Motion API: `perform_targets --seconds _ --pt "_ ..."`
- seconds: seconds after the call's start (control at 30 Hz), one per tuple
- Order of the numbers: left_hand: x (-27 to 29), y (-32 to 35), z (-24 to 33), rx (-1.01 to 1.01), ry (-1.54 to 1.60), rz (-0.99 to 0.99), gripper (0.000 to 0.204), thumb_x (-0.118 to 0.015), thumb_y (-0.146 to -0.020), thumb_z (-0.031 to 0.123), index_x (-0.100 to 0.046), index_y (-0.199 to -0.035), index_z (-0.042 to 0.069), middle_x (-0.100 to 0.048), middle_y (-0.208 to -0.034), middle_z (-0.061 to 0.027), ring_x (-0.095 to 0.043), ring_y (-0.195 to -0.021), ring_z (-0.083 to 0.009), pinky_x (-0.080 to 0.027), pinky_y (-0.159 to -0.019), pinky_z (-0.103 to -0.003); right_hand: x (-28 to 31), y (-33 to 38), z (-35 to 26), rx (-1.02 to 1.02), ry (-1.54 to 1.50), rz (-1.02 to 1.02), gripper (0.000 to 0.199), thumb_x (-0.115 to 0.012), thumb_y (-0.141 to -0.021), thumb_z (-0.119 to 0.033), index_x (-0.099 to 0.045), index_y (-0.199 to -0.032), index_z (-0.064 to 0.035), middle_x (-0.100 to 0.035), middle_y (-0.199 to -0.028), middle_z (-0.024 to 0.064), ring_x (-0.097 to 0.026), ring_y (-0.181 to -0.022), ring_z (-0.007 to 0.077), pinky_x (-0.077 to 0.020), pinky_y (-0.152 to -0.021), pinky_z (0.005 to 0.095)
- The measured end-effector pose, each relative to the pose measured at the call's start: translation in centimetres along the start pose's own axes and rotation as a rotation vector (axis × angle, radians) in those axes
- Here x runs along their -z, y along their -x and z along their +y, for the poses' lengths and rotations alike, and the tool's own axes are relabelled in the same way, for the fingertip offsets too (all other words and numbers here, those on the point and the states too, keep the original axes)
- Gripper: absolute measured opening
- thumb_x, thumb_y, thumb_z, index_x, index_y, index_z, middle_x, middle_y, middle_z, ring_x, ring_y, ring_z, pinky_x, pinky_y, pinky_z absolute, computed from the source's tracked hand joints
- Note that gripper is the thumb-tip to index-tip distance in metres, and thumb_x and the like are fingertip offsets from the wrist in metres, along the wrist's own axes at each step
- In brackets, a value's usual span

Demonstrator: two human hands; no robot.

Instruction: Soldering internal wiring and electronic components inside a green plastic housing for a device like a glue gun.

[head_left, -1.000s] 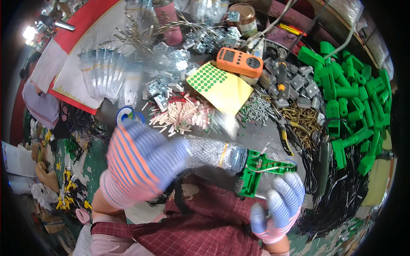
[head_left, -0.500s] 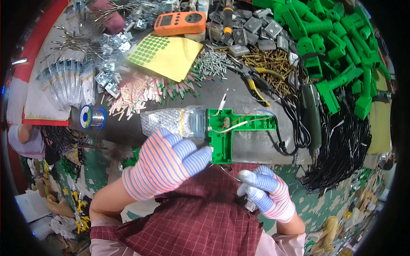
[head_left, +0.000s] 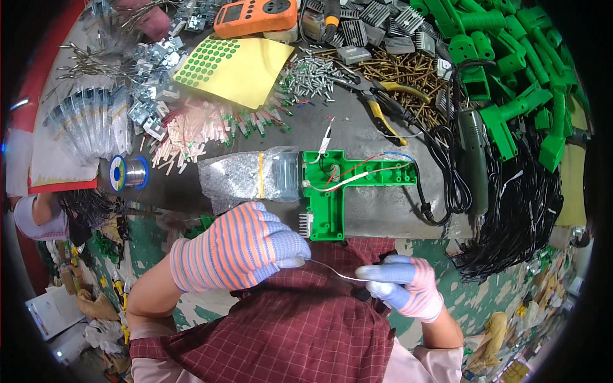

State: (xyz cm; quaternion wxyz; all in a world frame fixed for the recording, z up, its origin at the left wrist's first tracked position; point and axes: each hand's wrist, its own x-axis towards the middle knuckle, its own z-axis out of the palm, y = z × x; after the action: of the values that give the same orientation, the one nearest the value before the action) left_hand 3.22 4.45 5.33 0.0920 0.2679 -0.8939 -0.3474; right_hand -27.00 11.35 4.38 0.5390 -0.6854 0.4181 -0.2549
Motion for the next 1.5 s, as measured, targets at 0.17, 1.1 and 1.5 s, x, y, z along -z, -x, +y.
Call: perform_targets --seconds 0.17,1.1,1.5 --pt "-0.9 -0.7 -0.9 -0.072 0.030 0.151 0.018 -0.068 -0.087 0.025 -0.071 -0.101 0.014 -0.068 -0.083 -0.0005 -0.061 -0.076 -0.0239 -0.045 -0.073 -0.038 -0.1 1.1 1.1 -0.030 0.029 0.088 0.028 -0.074 -0.086 -0.013 -0.073 -0.113 -0.0074 -0.070 -0.074 0.0056 -0.052 -0.051 0.0147 -0.0434 -0.048 0.0277" --pt "-3.2 2.0 -8.2 0.047 -0.398 0.581 0.048 -0.083 -0.074 0.036 -0.049 -0.104 0.020 -0.059 -0.124 -0.0185 -0.058 -0.101 -0.0400 -0.045 -0.085 -0.051 2.7 -3.7 -0.2 -0.661 -0.821 0.272 0.028 -0.065 -0.096 -0.020 -0.066 -0.113 0.0014 -0.054 -0.053 0.0022 -0.049 -0.038 0.0096 -0.0428 -0.039 0.0251" --pt "-3.5 2.5 -8.3 -0.066 -0.439 0.601 0.037 -0.080 -0.079 0.039 -0.054 -0.098 0.021 -0.057 -0.129 -0.0167 -0.056 -0.109 -0.0384 -0.046 -0.090 -0.050 2.1 -4.1 -2.7 -0.634 -0.494 0.305 0.021 -0.064 -0.094 -0.014 -0.070 -0.109 -0.0013 -0.071 -0.078 0.0044 -0.065 -0.056 0.0092 -0.0473 -0.046 0.0201"
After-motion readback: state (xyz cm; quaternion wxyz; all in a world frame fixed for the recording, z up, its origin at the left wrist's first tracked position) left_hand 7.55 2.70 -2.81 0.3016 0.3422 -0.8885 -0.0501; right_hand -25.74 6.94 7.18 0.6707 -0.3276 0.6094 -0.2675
